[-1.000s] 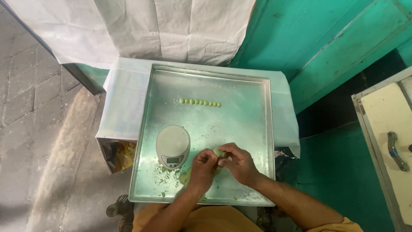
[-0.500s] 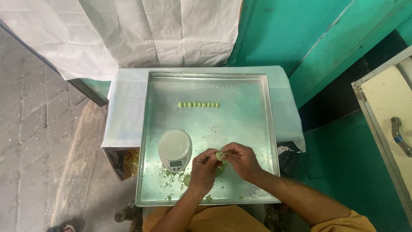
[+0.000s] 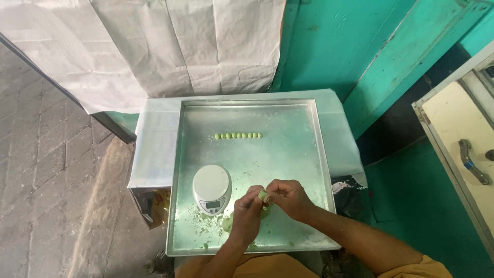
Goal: Portioning green dough into small balls, weighing them on a scale, and arranging them on a tray.
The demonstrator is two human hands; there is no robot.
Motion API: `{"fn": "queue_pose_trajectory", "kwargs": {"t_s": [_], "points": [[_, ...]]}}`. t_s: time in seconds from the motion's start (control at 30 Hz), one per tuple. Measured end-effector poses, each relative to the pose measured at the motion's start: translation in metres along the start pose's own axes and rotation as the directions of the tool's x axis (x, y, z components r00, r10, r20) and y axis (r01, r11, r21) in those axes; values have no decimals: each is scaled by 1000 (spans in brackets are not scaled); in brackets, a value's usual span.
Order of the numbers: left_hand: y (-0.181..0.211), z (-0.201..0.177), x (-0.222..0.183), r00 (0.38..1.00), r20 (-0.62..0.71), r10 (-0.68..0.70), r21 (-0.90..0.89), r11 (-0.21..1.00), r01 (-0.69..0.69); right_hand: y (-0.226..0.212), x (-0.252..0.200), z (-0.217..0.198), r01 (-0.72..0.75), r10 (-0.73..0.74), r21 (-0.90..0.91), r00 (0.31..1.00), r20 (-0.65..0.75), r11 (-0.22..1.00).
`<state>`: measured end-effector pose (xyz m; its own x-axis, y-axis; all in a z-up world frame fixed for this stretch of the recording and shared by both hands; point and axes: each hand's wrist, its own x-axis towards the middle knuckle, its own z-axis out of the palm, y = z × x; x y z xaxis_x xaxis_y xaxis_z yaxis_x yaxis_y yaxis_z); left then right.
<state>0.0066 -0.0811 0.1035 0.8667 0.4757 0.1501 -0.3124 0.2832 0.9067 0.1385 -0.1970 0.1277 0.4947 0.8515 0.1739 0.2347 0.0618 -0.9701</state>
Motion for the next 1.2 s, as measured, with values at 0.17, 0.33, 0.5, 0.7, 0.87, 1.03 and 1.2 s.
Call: {"fn": "queue_pose_trajectory", "kwargs": {"t_s": [0.17, 0.33, 0.5, 0.7, 0.87, 1.03, 1.2], "points": [[12, 4, -1, 988, 140, -64, -391, 913, 115, -13, -2, 4, 215, -218, -176, 976, 4, 961], [-1, 3, -3, 987, 130, -96, -494, 857, 148, -7, -6, 10, 253, -253, -22, 968, -2, 967], [20, 6, -5, 997, 63, 48, 2, 999, -48, -1, -2, 7, 41, -34, 98, 997, -64, 994], [9, 1, 1, 984, -172, 41, 22, 999, -38, 4, -3, 8, 94, -93, 80, 995, -18, 992], [12, -7, 5, 996, 20, -88, -317, 944, 90, -9, 1, 12, 294, -295, -180, 955, 22, 939], [-14, -12, 0, 962, 119, -248, -546, 792, 272, 5, -5, 8, 214, -212, -208, 977, 33, 954], [-23, -11, 0, 975, -4, -221, -549, 816, 182, 11, -1, 1, -130, 103, -175, 982, -156, 976]]}}
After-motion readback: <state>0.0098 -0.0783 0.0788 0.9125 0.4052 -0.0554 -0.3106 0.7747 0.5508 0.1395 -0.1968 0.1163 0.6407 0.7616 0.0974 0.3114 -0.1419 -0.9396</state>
